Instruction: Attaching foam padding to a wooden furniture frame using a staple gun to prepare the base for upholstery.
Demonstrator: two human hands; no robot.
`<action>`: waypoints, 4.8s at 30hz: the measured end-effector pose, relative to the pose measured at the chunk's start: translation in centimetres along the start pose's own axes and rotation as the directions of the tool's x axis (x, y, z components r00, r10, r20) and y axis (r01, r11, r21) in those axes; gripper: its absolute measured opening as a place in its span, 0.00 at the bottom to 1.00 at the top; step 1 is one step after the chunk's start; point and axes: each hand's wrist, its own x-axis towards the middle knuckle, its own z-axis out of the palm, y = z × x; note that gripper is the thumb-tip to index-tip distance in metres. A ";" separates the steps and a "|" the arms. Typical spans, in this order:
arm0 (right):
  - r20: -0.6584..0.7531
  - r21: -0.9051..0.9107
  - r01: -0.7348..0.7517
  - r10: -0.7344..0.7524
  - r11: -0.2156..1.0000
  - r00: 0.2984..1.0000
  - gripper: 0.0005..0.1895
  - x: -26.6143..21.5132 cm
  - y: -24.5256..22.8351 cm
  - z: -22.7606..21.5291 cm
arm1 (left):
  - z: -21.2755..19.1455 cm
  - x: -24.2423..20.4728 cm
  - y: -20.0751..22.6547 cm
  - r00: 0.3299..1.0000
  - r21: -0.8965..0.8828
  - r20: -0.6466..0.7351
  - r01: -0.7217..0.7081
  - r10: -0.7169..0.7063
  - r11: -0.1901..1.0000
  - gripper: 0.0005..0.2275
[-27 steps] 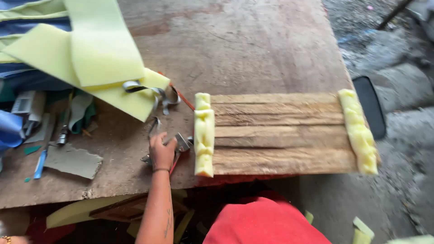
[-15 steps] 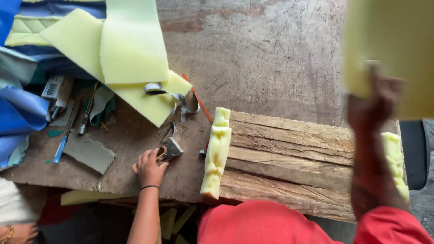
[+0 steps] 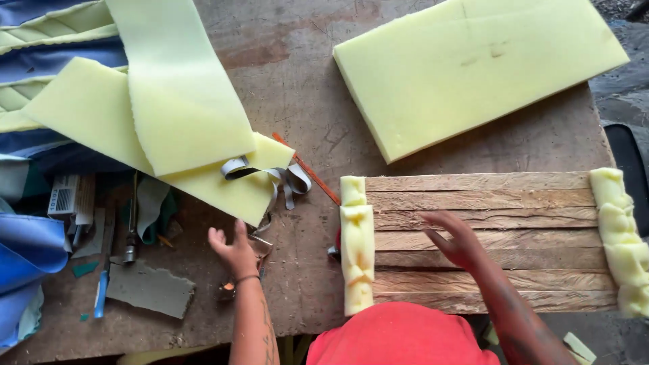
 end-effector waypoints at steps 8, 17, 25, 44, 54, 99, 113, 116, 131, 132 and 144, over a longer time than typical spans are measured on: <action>-0.552 0.112 -0.635 0.579 0.765 0.600 0.15 -24.2 2.6 -1.0 | 0.8 9.1 12.1 0.999 -0.424 -0.018 -0.040 0.036 0.905 0.21; -0.556 0.149 -0.658 0.613 0.738 0.561 0.14 -26.9 0.9 -0.1 | -7.5 -1.7 16.7 0.621 -0.105 -0.128 -0.784 0.773 0.612 0.25; -0.747 0.026 -0.055 0.056 0.998 0.662 0.24 -17.9 -1.2 -15.7 | -3.2 -8.5 19.3 0.505 -0.450 0.691 -0.259 0.517 0.855 0.39; -0.114 0.258 -0.756 0.796 0.601 0.594 0.49 -15.7 14.4 -29.5 | 7.9 -27.3 5.4 0.826 0.283 0.555 -0.296 0.096 0.912 0.21; 0.132 0.452 -0.755 0.801 0.475 0.583 0.40 -12.7 13.1 -24.6 | 9.2 -26.6 3.9 0.905 0.660 0.416 -0.235 -0.086 0.713 0.32; -0.240 0.050 -0.921 0.900 0.385 0.363 0.54 -13.8 21.2 -22.4 | 15.6 -21.5 1.2 0.789 0.533 0.585 -0.550 0.190 0.644 0.26; -0.686 -0.375 -0.632 0.256 0.678 0.681 0.34 -10.1 12.1 -15.9 | 18.1 -22.5 3.1 0.899 0.755 0.430 -0.411 0.086 0.511 0.30; -0.377 -0.440 -0.540 0.399 0.717 0.836 0.35 -6.8 9.0 -13.3 | 18.1 -23.1 4.7 0.885 0.760 0.464 -0.382 -0.028 0.525 0.31; -0.151 -0.520 -0.583 0.604 0.625 0.782 0.39 -4.7 8.8 -11.3 | 20.4 -19.7 4.5 0.746 0.516 0.666 -0.487 0.028 0.705 0.26; -0.143 -0.543 -0.583 0.618 0.604 0.773 0.38 -5.3 8.8 -11.1 | 19.9 -20.9 4.6 0.752 0.528 0.659 -0.495 0.036 0.690 0.25; 0.207 -0.463 -0.012 0.121 0.886 0.971 0.31 7.6 -4.0 3.5 | 21.1 -18.6 -0.8 0.694 0.331 0.702 -0.515 0.158 0.791 0.24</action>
